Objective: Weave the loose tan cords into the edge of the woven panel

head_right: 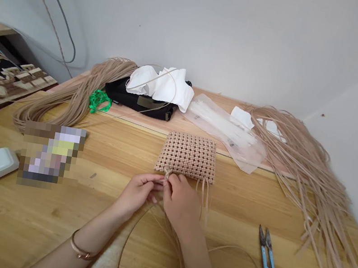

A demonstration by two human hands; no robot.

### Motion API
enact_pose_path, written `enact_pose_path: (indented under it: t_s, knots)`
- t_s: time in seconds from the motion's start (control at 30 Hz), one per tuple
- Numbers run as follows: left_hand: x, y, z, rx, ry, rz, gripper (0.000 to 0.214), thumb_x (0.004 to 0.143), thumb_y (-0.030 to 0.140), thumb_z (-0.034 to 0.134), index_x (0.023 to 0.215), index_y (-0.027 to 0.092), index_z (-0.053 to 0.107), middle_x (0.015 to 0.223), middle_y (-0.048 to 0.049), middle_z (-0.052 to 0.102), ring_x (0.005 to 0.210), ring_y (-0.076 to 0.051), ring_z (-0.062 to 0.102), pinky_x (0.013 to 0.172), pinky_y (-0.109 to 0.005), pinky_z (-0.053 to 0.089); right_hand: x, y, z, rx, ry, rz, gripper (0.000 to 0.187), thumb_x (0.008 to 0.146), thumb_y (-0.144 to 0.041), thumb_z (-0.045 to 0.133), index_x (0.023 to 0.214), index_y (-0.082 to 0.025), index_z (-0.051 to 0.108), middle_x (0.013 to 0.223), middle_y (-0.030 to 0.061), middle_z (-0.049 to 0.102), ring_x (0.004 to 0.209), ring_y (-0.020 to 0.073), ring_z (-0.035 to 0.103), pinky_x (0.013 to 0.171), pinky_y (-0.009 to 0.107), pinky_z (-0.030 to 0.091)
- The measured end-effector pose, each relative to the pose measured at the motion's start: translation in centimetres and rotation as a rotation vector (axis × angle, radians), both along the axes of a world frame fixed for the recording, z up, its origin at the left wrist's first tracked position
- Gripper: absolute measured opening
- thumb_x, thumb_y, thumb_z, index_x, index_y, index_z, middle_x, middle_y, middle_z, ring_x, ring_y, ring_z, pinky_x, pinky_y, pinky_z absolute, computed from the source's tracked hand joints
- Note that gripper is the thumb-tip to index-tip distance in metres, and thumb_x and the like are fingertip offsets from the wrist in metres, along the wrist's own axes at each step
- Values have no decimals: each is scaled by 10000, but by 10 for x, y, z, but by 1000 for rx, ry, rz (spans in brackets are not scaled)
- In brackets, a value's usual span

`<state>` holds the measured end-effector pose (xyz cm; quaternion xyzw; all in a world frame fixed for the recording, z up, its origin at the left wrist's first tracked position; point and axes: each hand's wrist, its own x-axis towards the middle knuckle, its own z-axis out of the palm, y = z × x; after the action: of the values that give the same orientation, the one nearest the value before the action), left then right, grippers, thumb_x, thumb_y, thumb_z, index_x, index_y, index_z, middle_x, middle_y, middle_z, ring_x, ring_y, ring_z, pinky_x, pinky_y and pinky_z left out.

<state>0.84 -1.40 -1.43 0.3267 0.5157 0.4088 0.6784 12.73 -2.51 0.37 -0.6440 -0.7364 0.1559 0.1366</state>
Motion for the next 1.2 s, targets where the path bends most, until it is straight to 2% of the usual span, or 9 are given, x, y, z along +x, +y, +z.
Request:
enact_pose_path:
  t_s: [0.17,0.47,0.6,0.7,0.77,0.87,0.97,1.07,1.2]
  knots:
    - [2,-2,4,-100,-104,61,302,634,34,372,792,84,624,848,-106,663,683,-169,634,387,-191,467,1,0,-1,-26,80,-12,186,839,-264,366,749,-205,518,765,13,551,685,139,519,542,228,282]
    - [-2,3,7,-185,-184,90,280,615,2,378,782,71,593,872,-136,657,643,-170,638,315,-164,404,8,2,3,-104,349,33,256,844,-276,339,764,-208,573,748,10,589,695,148,524,604,250,345]
    - [-2,3,9,-205,-188,90,273,616,-11,369,769,72,579,871,-135,656,616,-163,639,315,-163,408,10,5,-4,-244,591,-71,229,794,-308,427,710,-190,605,606,-5,563,576,134,512,538,249,358]
    - [-2,2,10,-215,-198,62,279,601,-19,365,765,74,571,897,-136,649,618,-167,642,310,-159,405,10,7,-11,-445,896,-215,230,733,-358,510,653,-160,596,482,-36,478,420,94,438,417,222,333]
    - [-2,2,9,-218,-201,43,295,583,-24,361,773,73,565,905,-138,645,650,-183,647,305,-156,399,10,7,-14,-480,1013,-315,221,682,-361,577,616,-151,565,491,-37,490,394,75,421,391,209,329]
    - [-3,2,8,-210,-194,29,302,576,-17,358,778,74,563,889,-138,644,682,-198,649,300,-153,391,9,7,-14,-415,1068,-393,191,626,-308,645,700,-155,557,598,-18,565,450,76,470,415,200,363]
    - [-3,2,7,-195,-197,10,301,575,-8,361,773,74,574,887,-137,644,683,-198,650,291,-148,374,6,6,-12,-413,1077,-364,222,646,-293,626,815,-155,583,619,-18,574,452,74,474,403,194,349]
    - [-3,2,7,-192,-216,-13,316,556,-6,362,771,72,580,919,-141,639,681,-198,652,280,-142,351,4,6,-10,-437,1059,-362,207,666,-298,598,807,-148,606,529,-39,538,393,63,425,375,191,305]
    - [-4,2,7,-196,-209,-22,347,553,2,359,809,75,583,958,-139,628,644,-187,654,263,-141,315,2,7,-11,-394,1058,-400,164,647,-279,616,736,-143,631,555,-18,575,482,83,484,452,200,359]
